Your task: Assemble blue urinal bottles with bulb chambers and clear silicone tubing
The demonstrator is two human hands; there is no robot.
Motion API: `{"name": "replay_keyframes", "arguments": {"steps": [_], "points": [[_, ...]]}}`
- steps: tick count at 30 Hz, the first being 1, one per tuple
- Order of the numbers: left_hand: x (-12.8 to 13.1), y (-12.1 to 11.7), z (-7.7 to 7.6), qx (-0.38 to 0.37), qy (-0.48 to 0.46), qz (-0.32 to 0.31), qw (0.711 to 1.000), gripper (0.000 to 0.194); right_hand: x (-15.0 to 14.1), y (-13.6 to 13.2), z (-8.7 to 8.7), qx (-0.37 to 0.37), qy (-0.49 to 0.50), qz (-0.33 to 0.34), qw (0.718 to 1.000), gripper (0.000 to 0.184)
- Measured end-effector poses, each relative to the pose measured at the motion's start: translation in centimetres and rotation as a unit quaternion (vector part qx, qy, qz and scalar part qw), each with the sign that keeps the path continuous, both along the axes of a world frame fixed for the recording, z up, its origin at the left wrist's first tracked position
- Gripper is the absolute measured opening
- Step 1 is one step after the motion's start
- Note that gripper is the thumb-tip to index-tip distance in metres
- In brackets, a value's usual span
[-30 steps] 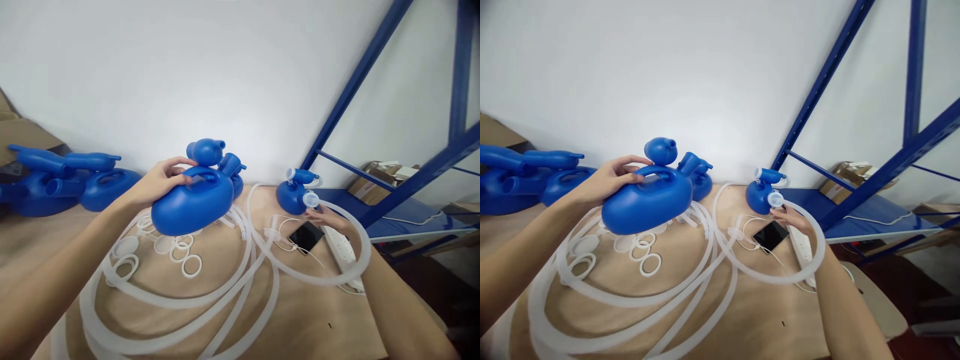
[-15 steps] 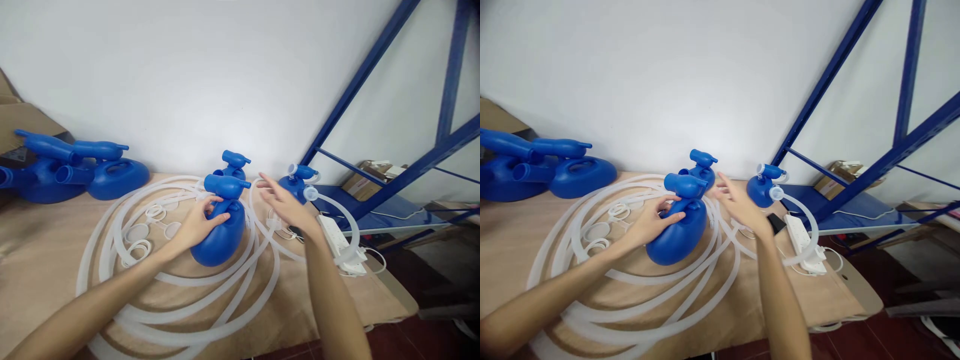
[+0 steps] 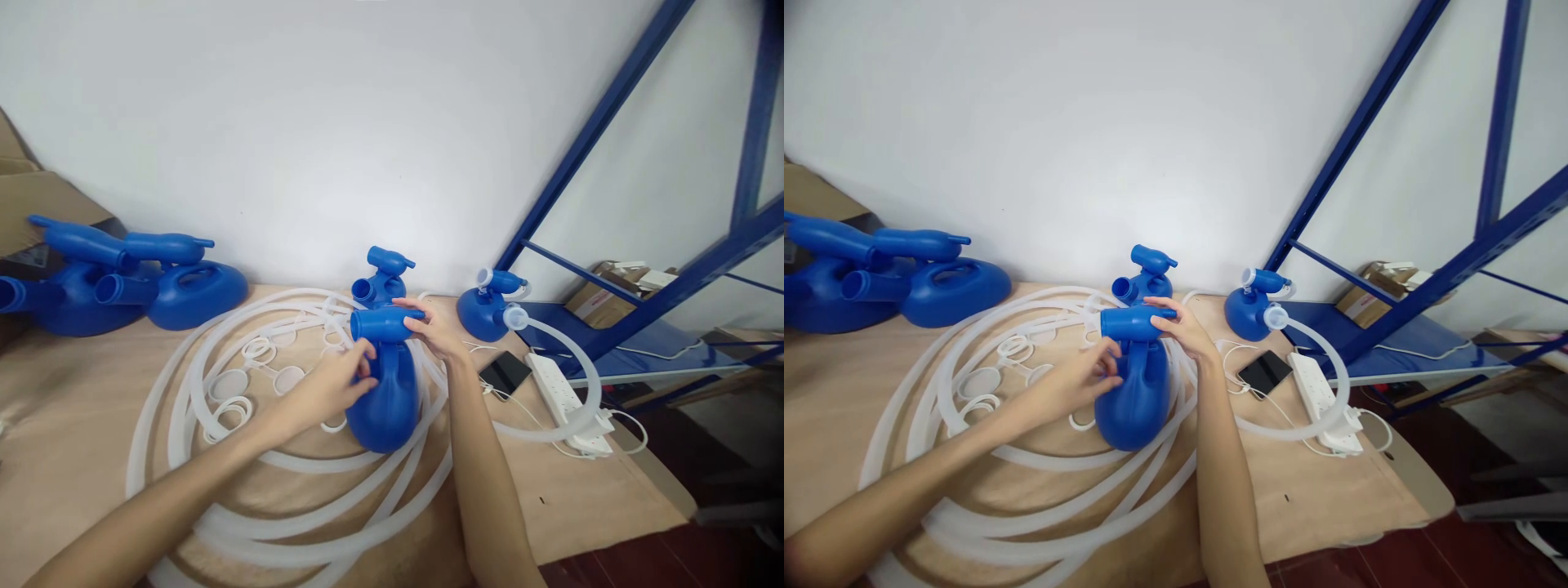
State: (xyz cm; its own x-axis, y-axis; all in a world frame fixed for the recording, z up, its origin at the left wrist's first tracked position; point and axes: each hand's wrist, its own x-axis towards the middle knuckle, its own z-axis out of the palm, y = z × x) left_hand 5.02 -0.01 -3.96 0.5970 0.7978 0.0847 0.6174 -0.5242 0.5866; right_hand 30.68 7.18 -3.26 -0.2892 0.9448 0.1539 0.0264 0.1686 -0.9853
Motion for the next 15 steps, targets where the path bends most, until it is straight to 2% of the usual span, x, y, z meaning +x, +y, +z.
{"name": "replay_keyframes", "arguments": {"steps": [2, 4, 7, 11, 15], "points": [[-1.4, 1.0, 0.6, 0.010, 0.092, -0.002, 0.996, 0.023, -0.1, 0.4, -1.0, -0.018, 0.036, 0.001, 0.999, 0.063], [-2.5, 1.7, 0.5, 0.000, 0.154, -0.030, 0.988, 0.016, -0.9, 0.8, -1.8, -0.025, 0.058, 0.003, 0.998, 0.074], [-2.8, 2.1, -0.7, -0.023, 0.204, -0.075, 0.976, 0.028, -2.9, 1.1, -2.4, -0.007, 0.088, -0.025, 0.996, 0.086], [-1.5, 2.0, -2.6, -0.016, 0.259, -0.096, 0.961, 0.027, -4.8, 1.5, -3.0, 0.031, 0.111, -0.073, 0.991, 0.080], [-0.4, 2.0, -3.5, 0.017, 0.298, -0.099, 0.949, 0.027, -4.4, 2.1, -4.0, 0.031, 0.173, -0.116, 0.978, 0.067]]}}
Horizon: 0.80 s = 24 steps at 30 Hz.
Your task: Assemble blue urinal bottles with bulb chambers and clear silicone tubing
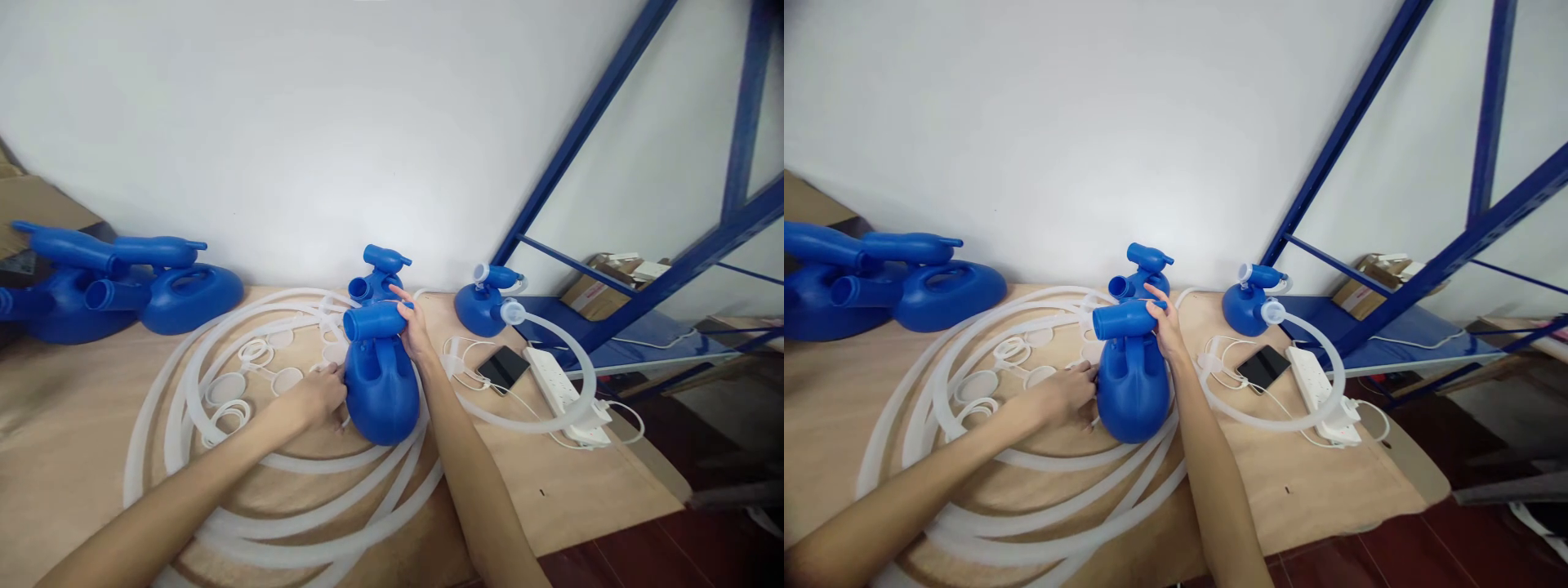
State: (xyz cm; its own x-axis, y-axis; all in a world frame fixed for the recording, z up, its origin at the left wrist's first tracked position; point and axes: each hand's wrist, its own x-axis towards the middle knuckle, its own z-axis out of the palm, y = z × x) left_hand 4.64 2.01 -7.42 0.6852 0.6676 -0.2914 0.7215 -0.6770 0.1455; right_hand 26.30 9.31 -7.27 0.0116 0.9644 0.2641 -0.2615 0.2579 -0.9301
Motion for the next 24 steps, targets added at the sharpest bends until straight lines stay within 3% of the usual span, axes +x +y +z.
{"name": "replay_keyframes", "arguments": {"steps": [4, 8, 11, 14, 16, 18, 24], "points": [[-0.8, 0.6, 1.0, 0.011, 0.000, -0.023, 1.000, 0.029, 0.5, 0.4, -0.6, -0.009, 0.047, -0.031, 0.998, 0.057], [-4.3, 1.8, 4.2, -0.003, -0.027, -0.012, 1.000, 0.032, -0.1, 0.2, -0.5, -0.013, 0.048, -0.045, 0.998, 0.050], [-7.2, 2.6, 7.0, 0.020, -0.105, 0.057, 0.993, 0.044, -0.7, 0.1, -0.3, -0.027, 0.046, -0.041, 0.998, 0.052], [-8.1, 3.0, 8.5, 0.074, -0.279, 0.125, 0.949, 0.065, -1.3, 0.0, -0.2, -0.052, 0.055, -0.036, 0.996, 0.056], [-7.6, 3.1, 8.3, 0.065, -0.399, 0.136, 0.905, 0.071, -1.7, 0.0, -0.2, -0.054, 0.061, -0.038, 0.996, 0.056], [-6.5, 3.0, 7.6, 0.032, -0.462, 0.120, 0.878, 0.068, -2.0, -0.1, -0.3, -0.054, 0.064, -0.039, 0.996, 0.055], [-4.5, 3.1, 5.3, 0.005, -0.517, 0.113, 0.849, 0.065, -2.3, -0.3, -0.4, -0.068, 0.087, -0.052, 0.993, 0.051]]}}
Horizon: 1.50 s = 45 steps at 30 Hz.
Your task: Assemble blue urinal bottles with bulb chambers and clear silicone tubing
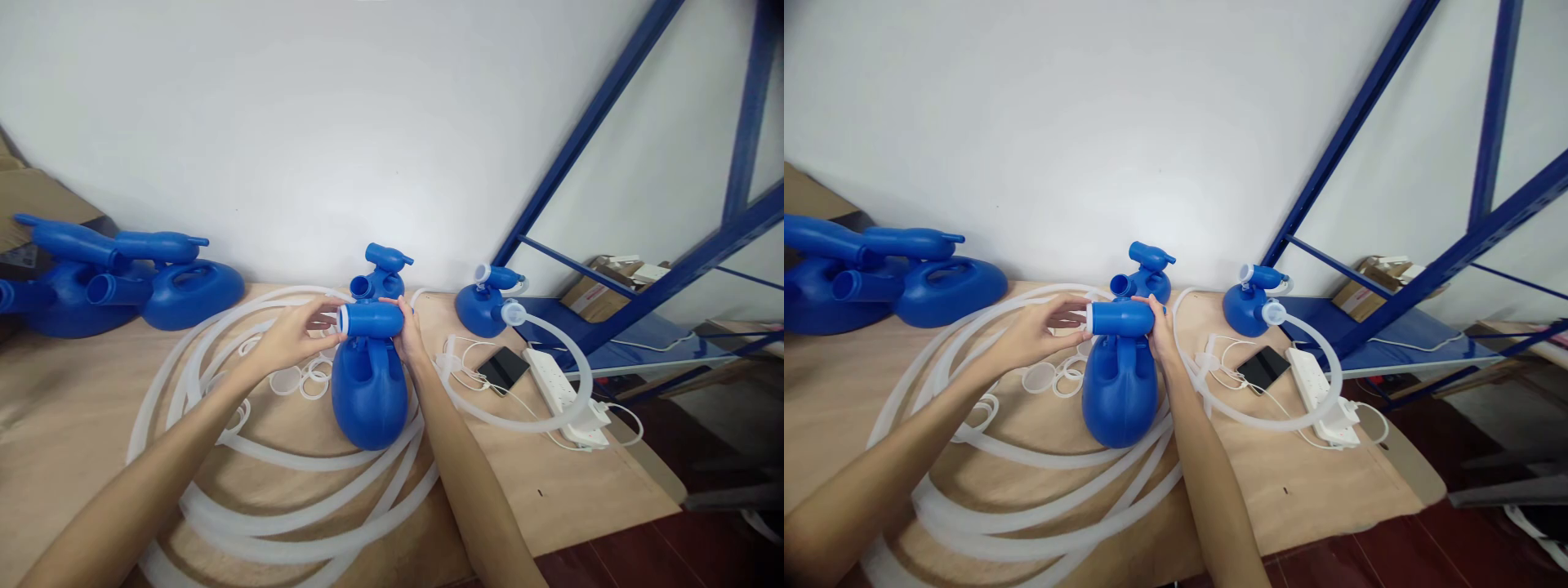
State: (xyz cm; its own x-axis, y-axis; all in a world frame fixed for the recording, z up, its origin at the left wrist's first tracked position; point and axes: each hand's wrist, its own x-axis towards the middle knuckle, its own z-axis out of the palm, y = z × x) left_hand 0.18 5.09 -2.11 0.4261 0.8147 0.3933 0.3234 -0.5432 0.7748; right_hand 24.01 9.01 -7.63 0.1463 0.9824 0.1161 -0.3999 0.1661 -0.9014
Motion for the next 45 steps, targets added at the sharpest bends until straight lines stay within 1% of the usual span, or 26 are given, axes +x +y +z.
{"name": "replay_keyframes", "arguments": {"steps": [3, 7, 9, 12, 14, 15, 17, 19, 21, 22, 23, 25, 26, 27, 28, 30, 34, 38, 41, 43, 45], "points": [[0.1, 0.1, -0.6, 0.014, -0.010, 0.010, 1.000, 0.064, 0.0, 0.0, 0.1, -0.009, 0.009, -0.005, 1.000, 0.046], [0.1, 0.2, -1.3, 0.048, -0.021, 0.005, 0.999, 0.065, 0.0, -0.2, 0.3, -0.010, 0.013, -0.014, 1.000, 0.045], [0.2, 0.2, -1.8, 0.090, -0.006, 0.003, 0.996, 0.060, 0.0, -0.2, 0.3, -0.009, 0.011, -0.012, 1.000, 0.045], [0.3, 0.3, -2.6, 0.176, 0.018, 0.004, 0.984, 0.053, 0.1, -0.2, 0.4, -0.013, 0.005, -0.011, 1.000, 0.047], [0.4, 0.4, -2.8, 0.203, 0.031, 0.010, 0.979, 0.053, 0.3, -0.2, 0.5, -0.015, 0.006, -0.008, 1.000, 0.047], [0.4, 0.5, -2.7, 0.198, 0.041, 0.014, 0.979, 0.054, 0.4, -0.2, 0.7, -0.018, 0.005, -0.004, 1.000, 0.047], [0.1, 0.6, -2.1, 0.163, 0.072, 0.016, 0.984, 0.060, 0.6, -0.1, 1.0, -0.021, -0.008, 0.010, 1.000, 0.047], [-0.5, 0.9, -1.2, 0.112, 0.109, 0.012, 0.988, 0.074, 0.8, -0.1, 1.4, -0.015, -0.034, 0.023, 0.999, 0.045], [-1.6, 1.3, -0.4, 0.056, 0.175, 0.005, 0.983, 0.083, 1.1, -0.2, 1.6, -0.014, -0.047, 0.037, 0.998, 0.043], [-2.2, 1.5, -0.2, 0.026, 0.230, -0.002, 0.973, 0.081, 1.3, -0.2, 1.7, -0.020, -0.046, 0.046, 0.998, 0.042], [-2.8, 1.8, -0.2, -0.010, 0.295, -0.010, 0.955, 0.077, 1.4, -0.2, 1.8, -0.028, -0.040, 0.054, 0.997, 0.042], [-3.8, 2.2, -0.6, -0.081, 0.423, -0.026, 0.902, 0.073, 1.7, -0.2, 1.9, -0.043, -0.029, 0.066, 0.996, 0.042], [-4.1, 2.3, -1.1, -0.109, 0.468, -0.030, 0.876, 0.075, 1.8, -0.2, 1.9, -0.047, -0.028, 0.071, 0.996, 0.042], [-4.2, 2.4, -1.5, -0.131, 0.498, -0.032, 0.857, 0.076, 1.9, -0.2, 1.9, -0.050, -0.029, 0.075, 0.996, 0.042], [-4.1, 2.4, -2.1, -0.143, 0.513, -0.032, 0.846, 0.076, 2.0, -0.2, 1.9, -0.054, -0.032, 0.078, 0.995, 0.041], [-3.5, 2.3, -3.0, -0.149, 0.525, -0.034, 0.837, 0.072, 1.9, -0.1, 1.9, -0.062, -0.035, 0.085, 0.994, 0.041], [-2.1, 2.2, -4.3, -0.138, 0.538, -0.023, 0.831, 0.069, 1.2, -0.3, 2.1, -0.079, -0.020, 0.095, 0.992, 0.041], [-2.3, 2.6, -4.5, -0.124, 0.545, -0.004, 0.829, 0.054, 0.1, -0.8, 2.9, -0.095, 0.008, 0.159, 0.983, 0.045], [-2.6, 2.8, -4.3, -0.099, 0.525, -0.002, 0.846, 0.052, -0.4, -1.3, 3.4, -0.086, 0.017, 0.188, 0.978, 0.042], [-2.3, 2.7, -4.2, -0.082, 0.496, -0.024, 0.864, 0.048, -0.4, -1.4, 3.6, -0.083, 0.015, 0.192, 0.978, 0.041], [-1.9, 2.6, -4.4, -0.075, 0.469, -0.055, 0.878, 0.038, -0.3, -1.4, 3.7, -0.087, 0.016, 0.193, 0.977, 0.041]]}}
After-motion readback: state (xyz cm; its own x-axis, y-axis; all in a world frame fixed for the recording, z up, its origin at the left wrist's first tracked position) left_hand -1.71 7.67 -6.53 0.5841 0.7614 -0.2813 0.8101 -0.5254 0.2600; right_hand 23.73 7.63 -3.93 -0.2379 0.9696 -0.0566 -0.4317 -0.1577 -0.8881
